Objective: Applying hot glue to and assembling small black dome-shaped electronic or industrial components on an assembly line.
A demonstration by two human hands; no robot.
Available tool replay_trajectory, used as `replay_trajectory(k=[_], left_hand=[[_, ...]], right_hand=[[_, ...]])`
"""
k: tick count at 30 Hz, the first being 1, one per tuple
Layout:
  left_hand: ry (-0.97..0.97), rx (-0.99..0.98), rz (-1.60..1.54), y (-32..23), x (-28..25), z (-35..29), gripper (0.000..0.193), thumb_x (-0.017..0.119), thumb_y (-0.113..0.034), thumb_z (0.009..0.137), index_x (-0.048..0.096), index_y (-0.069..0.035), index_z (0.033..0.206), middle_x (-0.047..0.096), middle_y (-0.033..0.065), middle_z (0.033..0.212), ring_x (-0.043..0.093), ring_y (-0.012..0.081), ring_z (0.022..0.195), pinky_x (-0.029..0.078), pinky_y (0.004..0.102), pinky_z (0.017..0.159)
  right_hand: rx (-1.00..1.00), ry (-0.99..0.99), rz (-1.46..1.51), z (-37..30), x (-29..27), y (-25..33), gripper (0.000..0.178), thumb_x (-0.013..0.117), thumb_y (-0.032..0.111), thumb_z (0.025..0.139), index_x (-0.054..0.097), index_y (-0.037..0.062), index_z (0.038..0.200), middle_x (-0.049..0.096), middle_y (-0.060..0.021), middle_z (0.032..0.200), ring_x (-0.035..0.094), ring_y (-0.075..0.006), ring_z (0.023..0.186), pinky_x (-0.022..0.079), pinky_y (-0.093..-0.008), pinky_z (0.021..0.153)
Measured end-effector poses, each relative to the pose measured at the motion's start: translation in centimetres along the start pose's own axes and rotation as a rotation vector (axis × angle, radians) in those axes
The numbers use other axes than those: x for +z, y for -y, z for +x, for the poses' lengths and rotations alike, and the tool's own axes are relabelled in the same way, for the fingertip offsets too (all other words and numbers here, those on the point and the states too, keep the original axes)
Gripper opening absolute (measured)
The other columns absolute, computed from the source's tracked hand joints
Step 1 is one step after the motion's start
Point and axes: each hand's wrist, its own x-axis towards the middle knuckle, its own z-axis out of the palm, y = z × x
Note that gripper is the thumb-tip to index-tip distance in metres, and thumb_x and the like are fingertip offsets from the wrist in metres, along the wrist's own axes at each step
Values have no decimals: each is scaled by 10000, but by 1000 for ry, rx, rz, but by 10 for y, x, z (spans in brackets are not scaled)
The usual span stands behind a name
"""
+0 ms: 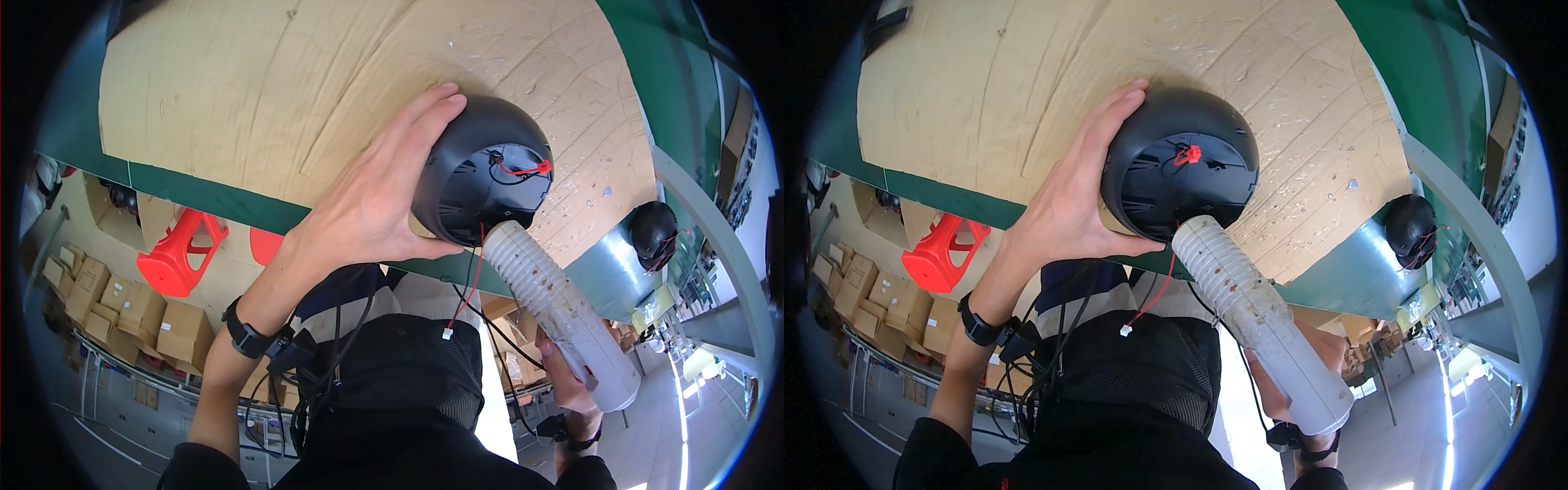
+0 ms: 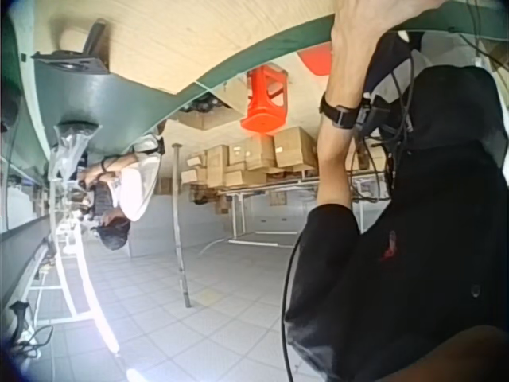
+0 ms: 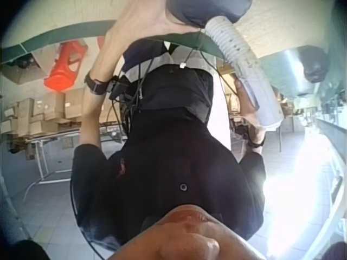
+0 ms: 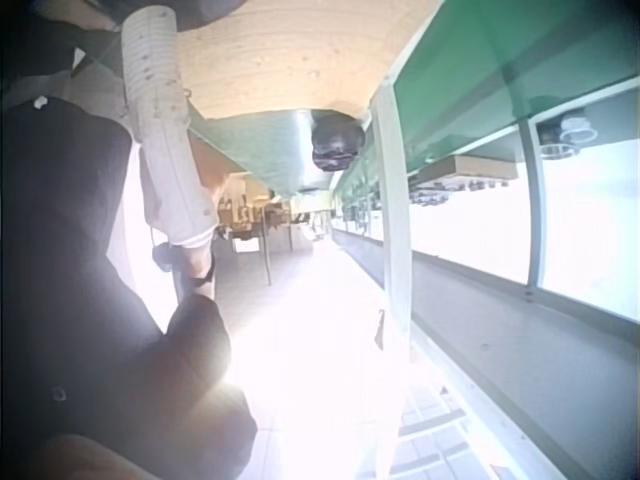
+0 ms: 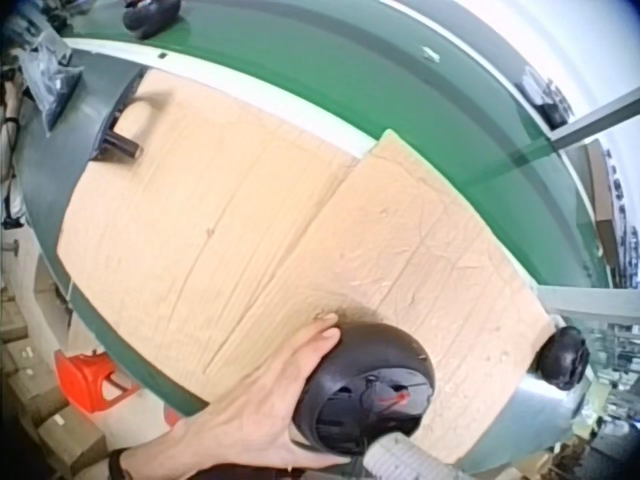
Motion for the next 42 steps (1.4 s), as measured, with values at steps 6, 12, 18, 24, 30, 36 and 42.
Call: replay_trajectory(k=[6, 12, 18, 24, 30, 36, 42], left_hand=[[-3, -11, 7, -1, -1, -1, 1227, 958, -194, 508, 276, -42, 1517, 318, 208, 1556, 399, 426, 1388, 425, 468, 1112], [2, 1, 16, 1, 0, 1, 1234, 957, -198, 506, 269, -46, 1520, 317, 207, 1556, 403, 426, 1384, 432, 469, 1106], [2, -12, 57, 2, -5, -6, 1225, 958, -220, 522, 269, -44, 1520, 318, 209, 1554, 403, 426, 1384, 430, 468, 1107], [5, 11, 36, 1, 1, 1, 1222, 958, -265, 538, 266, -42, 1520, 321, 209, 1550, 400, 425, 1387, 425, 470, 1112], [13, -8, 39, 1, 1, 1, 1217, 955, -266, 542, 265, -44, 1520, 322, 207, 1549, 401, 425, 1386, 423, 470, 1114], [8, -6, 42, 0, 0, 1, 1216, 951, -247, 535, 267, -47, 1520, 324, 205, 1548, 402, 423, 1385, 423, 469, 1113], [3, -5, 35, 0, 1, 0, 1219, 954, -230, 526, 270, -49, 1519, 324, 204, 1549, 401, 422, 1386, 419, 466, 1117]], right_hand=[[-13, 26, 106, 5, 6, 1, 143, 712, 32, 817, 679, -7, 951, 668, -85, 797, 618, -181, 703, 475, -303, 655], [-19, 39, 89, 8, 3, 0, 58, 669, 0, 843, 664, -5, 901, 630, -65, 747, 591, -173, 673, 463, -289, 630], [32, 55, -1, 2, 9, -9, 80, 674, 21, 837, 662, -1, 913, 635, -64, 747, 598, -167, 679, 466, -285, 634], [4, 39, 109, 3, 7, -2, 113, 677, 33, 838, 650, 1, 943, 651, -58, 762, 606, -156, 683, 472, -280, 644], [-34, 40, 88, 2, 9, -4, 123, 659, 47, 875, 628, -13, 977, 634, -62, 762, 589, -152, 673, 454, -277, 619], [44, 42, 93, -6, 10, -9, 128, 652, 53, 888, 621, -19, 989, 624, -64, 760, 583, -152, 670, 445, -274, 607], [111, 43, 96, -8, 11, -12, 132, 645, 58, 899, 615, -23, 998, 617, -66, 758, 577, -152, 668, 437, -271, 597]])
